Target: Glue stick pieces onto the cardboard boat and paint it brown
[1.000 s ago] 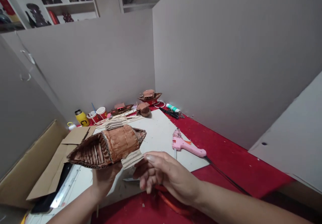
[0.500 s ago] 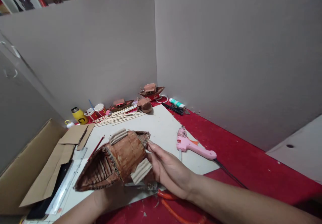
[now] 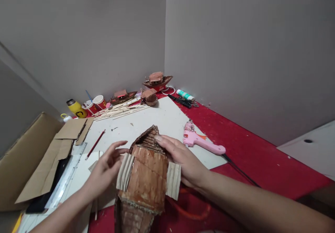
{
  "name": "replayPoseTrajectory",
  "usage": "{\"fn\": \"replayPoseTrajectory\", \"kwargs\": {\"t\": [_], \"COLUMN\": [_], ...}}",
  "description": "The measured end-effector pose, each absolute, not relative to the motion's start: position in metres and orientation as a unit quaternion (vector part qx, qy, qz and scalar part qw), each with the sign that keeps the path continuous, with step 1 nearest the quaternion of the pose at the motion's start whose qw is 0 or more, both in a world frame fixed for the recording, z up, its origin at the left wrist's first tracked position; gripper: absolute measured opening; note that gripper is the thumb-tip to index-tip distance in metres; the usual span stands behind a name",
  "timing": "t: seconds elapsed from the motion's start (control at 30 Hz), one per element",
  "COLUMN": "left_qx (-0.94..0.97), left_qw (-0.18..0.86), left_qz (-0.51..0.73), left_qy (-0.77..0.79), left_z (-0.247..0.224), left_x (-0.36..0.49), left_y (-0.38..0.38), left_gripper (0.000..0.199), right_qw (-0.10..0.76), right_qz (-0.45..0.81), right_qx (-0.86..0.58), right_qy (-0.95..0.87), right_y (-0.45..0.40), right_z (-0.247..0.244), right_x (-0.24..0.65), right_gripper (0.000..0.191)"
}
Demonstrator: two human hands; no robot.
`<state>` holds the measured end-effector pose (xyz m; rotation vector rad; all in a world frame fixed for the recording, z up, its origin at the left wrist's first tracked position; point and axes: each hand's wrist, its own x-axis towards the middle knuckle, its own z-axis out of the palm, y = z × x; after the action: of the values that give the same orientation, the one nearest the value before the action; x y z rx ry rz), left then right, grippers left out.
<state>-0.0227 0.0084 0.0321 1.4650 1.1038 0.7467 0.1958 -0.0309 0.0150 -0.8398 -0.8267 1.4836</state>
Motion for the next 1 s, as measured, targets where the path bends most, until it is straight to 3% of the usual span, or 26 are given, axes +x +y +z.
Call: {"fn": "replayPoseTrajectory", "kwargs": {"t": [0.13, 0.27, 0.47, 0.67, 1.0], "left_qx": [0.404, 0.278, 0.218, 0.203, 0.209], "left_qw": [0.780, 0.867, 0.871, 0.844, 0.795], "left_qz": [0.274, 0.203, 0.241, 0.320, 0.375], "left_qy": [0.391, 0.361, 0.368, 0.378, 0.429], "left_z": [0.036, 0.026, 0.009, 0.012, 0.016], "left_x": [-0.014, -0.001, 0.001, -0.001, -0.002], "left_y": [0.002, -0.011, -0.021, -0.011, -0.010], "left_gripper": [0.051, 0.054, 0.045, 0.044, 0.048], "right_qw": [0.512, 0.433, 0.391, 0.488, 0.390], "right_qz": [0.616, 0.620, 0.629, 0.557, 0.627], "right_qx": [-0.392, -0.433, -0.429, -0.443, -0.461], "right_qy": [-0.452, -0.491, -0.517, -0.506, -0.492], "right_y": [-0.035, -0.038, -0.038, -0.045, -0.050], "right_z": [0.016, 0.014, 0.010, 0.013, 0.008], "right_x": [0.195, 0.191, 0.191, 0.195, 0.185], "right_gripper": [0.043, 0.047, 0.045, 0.031, 0.019]}}
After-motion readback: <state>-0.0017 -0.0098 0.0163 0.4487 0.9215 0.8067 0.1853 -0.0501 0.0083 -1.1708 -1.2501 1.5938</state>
